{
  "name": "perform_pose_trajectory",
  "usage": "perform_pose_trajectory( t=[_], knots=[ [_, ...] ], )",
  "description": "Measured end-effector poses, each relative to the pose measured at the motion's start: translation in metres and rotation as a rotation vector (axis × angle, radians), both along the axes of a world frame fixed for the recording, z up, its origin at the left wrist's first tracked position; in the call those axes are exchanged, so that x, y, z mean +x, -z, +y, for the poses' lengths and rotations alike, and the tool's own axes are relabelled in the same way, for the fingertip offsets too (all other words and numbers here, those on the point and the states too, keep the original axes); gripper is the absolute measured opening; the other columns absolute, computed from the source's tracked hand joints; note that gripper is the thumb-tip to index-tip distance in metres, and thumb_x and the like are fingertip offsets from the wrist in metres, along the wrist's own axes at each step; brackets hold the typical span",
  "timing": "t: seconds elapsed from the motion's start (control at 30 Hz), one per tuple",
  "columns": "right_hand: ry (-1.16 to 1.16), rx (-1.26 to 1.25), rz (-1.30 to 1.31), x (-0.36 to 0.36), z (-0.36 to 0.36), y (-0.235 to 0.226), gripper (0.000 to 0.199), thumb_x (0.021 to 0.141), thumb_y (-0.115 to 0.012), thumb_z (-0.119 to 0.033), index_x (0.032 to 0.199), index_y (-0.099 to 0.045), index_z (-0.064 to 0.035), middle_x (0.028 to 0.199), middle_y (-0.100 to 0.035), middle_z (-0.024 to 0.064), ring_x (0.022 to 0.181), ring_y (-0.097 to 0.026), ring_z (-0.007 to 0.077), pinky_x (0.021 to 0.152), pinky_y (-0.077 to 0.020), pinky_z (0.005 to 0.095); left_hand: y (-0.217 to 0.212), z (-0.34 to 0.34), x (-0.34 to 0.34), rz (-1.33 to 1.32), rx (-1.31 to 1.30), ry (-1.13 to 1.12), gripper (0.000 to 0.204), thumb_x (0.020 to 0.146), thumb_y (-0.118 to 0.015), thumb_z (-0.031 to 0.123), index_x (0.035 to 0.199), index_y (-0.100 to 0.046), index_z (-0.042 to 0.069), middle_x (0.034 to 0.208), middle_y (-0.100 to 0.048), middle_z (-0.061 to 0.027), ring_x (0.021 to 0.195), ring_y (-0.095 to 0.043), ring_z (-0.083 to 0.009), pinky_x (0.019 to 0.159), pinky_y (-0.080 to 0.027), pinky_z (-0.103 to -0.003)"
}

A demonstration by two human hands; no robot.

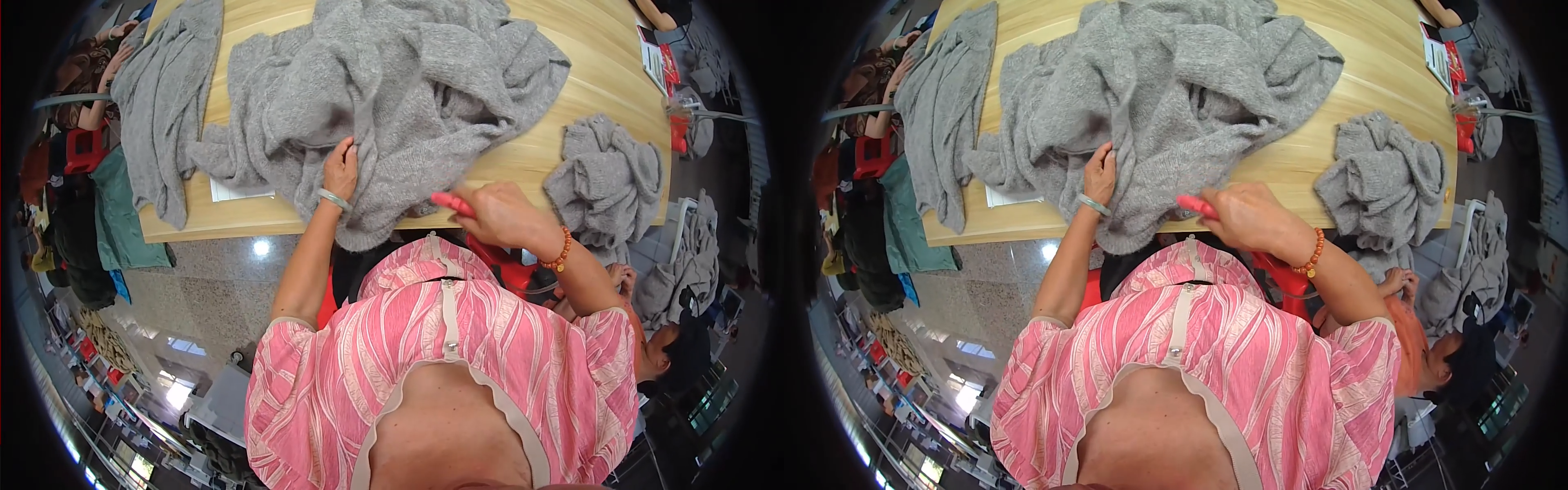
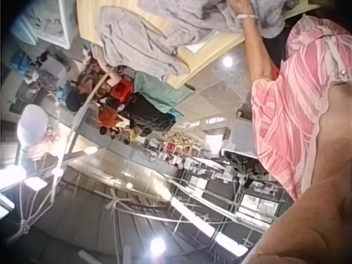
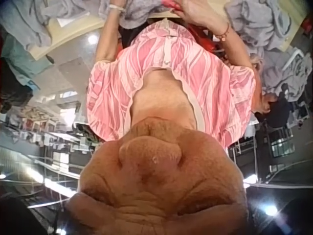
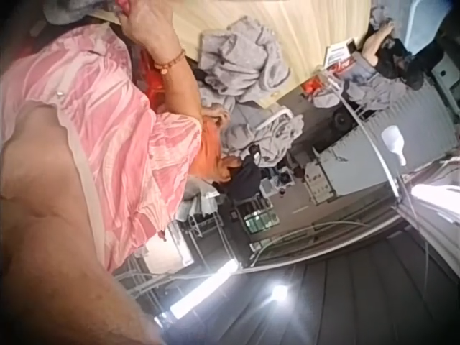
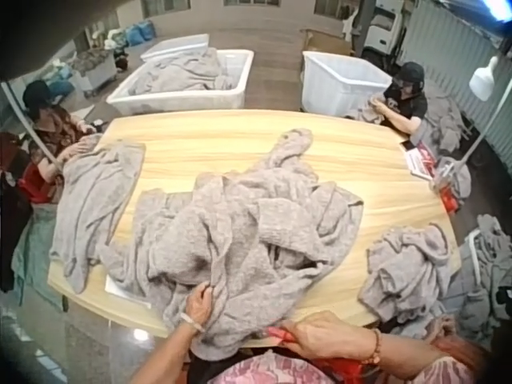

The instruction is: Inspecting grey sweaters and using scissors to trim loose threads.

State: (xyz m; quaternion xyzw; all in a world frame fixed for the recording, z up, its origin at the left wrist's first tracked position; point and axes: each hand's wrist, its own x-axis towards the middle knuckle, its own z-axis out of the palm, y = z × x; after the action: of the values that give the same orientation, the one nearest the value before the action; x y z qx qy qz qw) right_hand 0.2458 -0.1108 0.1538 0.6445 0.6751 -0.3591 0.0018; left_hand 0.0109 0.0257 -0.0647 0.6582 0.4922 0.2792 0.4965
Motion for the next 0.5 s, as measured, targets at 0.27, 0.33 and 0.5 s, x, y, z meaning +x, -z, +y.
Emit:
perform_pose_trajectory(
  t=[0.27,0.33,0.5],
  knots=[
    [0.086,0.133,0.052,0.012,-0.015,0.010,0.031,0.081,-0.062,-0.026,0.106,-0.057,-0.0084,0.069,-0.061,0.0190,0.066,-0.058,0.0399,0.061,-0.0448,0.0475,-0.040,-0.055,-0.053,0.244,0.202,-0.079,0.047,0.088,-0.059,0.021,0.126,-0.046,-0.002,0.116,-0.056,-0.0194,0.106,-0.054,-0.0259,0.091,-0.041,-0.034],
    [0.061,0.128,0.079,0.009,-0.020,0.011,0.032,0.080,-0.063,-0.026,0.105,-0.056,-0.0082,0.067,-0.060,0.0190,0.065,-0.058,0.0400,0.060,-0.0447,0.0474,-0.050,-0.081,-0.068,0.456,0.366,-0.080,0.048,0.086,-0.061,0.024,0.126,-0.047,0.000,0.119,-0.055,-0.0226,0.107,-0.054,-0.0288,0.090,-0.041,-0.036],
    [-0.159,-0.075,0.123,-0.012,-0.022,0.009,0.026,0.078,-0.062,-0.026,0.092,-0.057,-0.0045,0.063,-0.060,0.0182,0.064,-0.060,0.0371,0.060,-0.0456,0.0473,-0.057,-0.097,-0.060,0.182,-0.183,-0.233,0.034,0.084,-0.066,0.019,0.110,-0.058,-0.002,0.098,-0.065,-0.0147,0.088,-0.061,-0.0237,0.077,-0.045,-0.031]
  ],
)
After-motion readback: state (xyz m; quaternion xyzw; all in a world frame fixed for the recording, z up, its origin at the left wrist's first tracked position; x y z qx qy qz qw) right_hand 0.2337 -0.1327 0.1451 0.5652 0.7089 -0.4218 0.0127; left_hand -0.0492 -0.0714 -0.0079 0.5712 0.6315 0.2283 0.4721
